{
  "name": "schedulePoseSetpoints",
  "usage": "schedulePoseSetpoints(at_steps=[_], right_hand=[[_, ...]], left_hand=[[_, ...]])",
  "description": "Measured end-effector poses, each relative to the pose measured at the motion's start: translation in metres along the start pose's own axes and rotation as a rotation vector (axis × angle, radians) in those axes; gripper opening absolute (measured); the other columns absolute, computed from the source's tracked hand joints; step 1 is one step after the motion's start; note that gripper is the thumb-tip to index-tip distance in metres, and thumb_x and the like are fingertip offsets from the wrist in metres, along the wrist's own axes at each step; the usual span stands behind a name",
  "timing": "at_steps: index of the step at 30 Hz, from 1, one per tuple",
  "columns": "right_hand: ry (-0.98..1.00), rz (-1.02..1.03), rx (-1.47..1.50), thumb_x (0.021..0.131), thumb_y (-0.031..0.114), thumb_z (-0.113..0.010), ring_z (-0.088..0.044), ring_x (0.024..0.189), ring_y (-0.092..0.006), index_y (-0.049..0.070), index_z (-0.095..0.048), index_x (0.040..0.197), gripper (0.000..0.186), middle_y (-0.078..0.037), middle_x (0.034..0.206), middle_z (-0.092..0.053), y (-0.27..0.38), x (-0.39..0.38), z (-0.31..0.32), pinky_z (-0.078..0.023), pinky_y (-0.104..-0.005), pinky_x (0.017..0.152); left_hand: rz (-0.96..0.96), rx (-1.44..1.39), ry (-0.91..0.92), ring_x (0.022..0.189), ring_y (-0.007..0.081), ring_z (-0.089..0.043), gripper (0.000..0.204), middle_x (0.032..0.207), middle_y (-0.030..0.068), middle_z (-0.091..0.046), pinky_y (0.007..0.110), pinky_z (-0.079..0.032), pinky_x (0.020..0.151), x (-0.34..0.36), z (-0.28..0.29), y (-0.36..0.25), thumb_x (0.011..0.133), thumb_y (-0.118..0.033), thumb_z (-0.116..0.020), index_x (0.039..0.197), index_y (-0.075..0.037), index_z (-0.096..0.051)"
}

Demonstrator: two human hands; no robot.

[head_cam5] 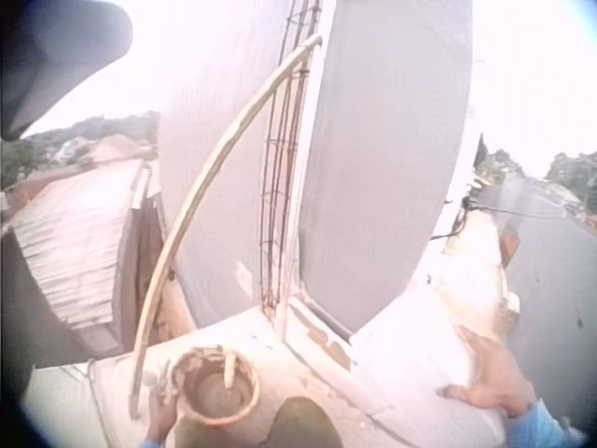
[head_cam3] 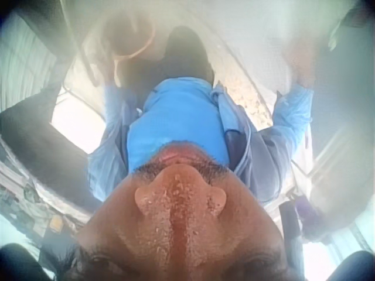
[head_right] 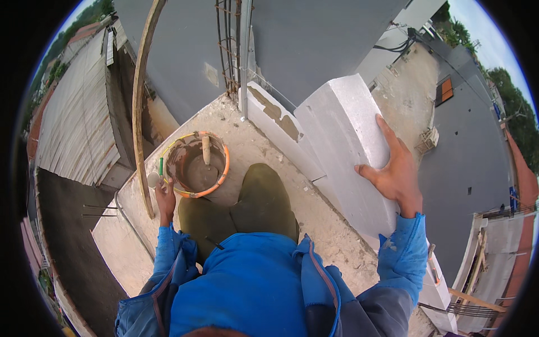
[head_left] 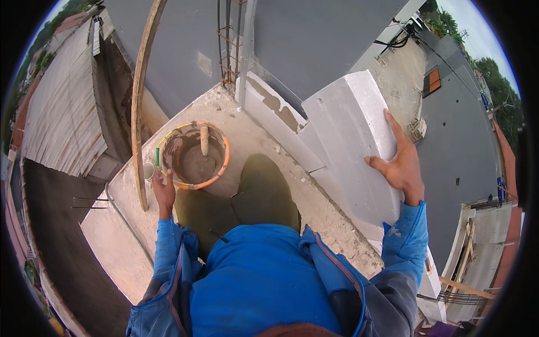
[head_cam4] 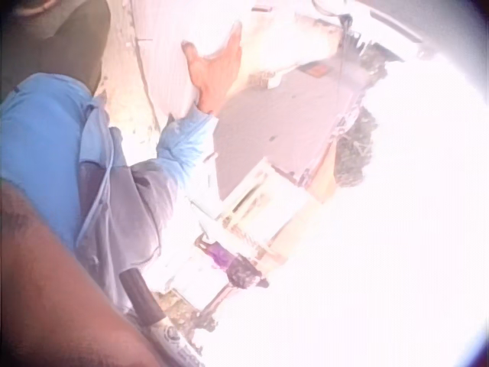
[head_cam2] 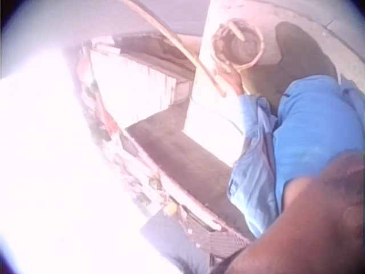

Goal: The person installs white rectangular tiles along a low wall on a rooftop. They use a hammer to tap tiles into place, apply cement with a trowel from a bucket, and adjust tile alignment. The person also ties a metal rod to rebar using wire.

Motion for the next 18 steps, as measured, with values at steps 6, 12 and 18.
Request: schedulePoseSetpoints(at_steps=[6, 12, 18], right_hand=[[0.000, 0.098, -0.103, 0.069, 0.041, -0.087, -0.072, 0.119, -0.0413, 0.022, -0.046, 0.166, 0.107, -0.027, 0.136, -0.071, 0.085, 0.183, 0.003, -0.055, -0.0456, 0.107], [-0.002, 0.240, -0.247, 0.070, 0.047, -0.085, -0.069, 0.126, -0.0419, 0.020, -0.046, 0.166, 0.107, -0.026, 0.145, -0.066, 0.117, 0.315, -0.051, -0.052, -0.0458, 0.112], [0.188, 0.138, -0.128, 0.071, 0.047, -0.084, -0.064, 0.135, -0.0412, 0.020, -0.046, 0.167, 0.107, -0.025, 0.153, -0.061, 0.122, 0.380, -0.123, -0.048, -0.0464, 0.116]], left_hand=[[0.271, -0.129, -0.136, 0.118, 0.0329, -0.066, 0.056, 0.135, 0.0246, -0.067, 0.045, -0.054, 0.101, -0.078, 0.066, 0.085, 0.109, -0.037, -0.068, 0.151, -0.001, -0.056], [0.619, -0.084, -0.146, 0.112, 0.0307, -0.067, 0.054, 0.129, 0.0225, -0.069, 0.043, -0.054, 0.096, -0.186, 0.109, 0.149, 0.110, -0.038, -0.066, 0.151, -0.004, -0.056], [0.760, 0.136, -0.089, 0.113, 0.0290, -0.066, 0.054, 0.127, 0.0221, -0.069, 0.042, -0.053, 0.097, -0.246, 0.158, 0.184, 0.110, -0.037, -0.065, 0.151, -0.003, -0.056]])
Point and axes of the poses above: each hand's wrist, its own x-axis towards the middle knuckle, its own z-axis out of the back of the hand, y = z × x, the point moved 8 cm from there along x, towards the middle knuckle
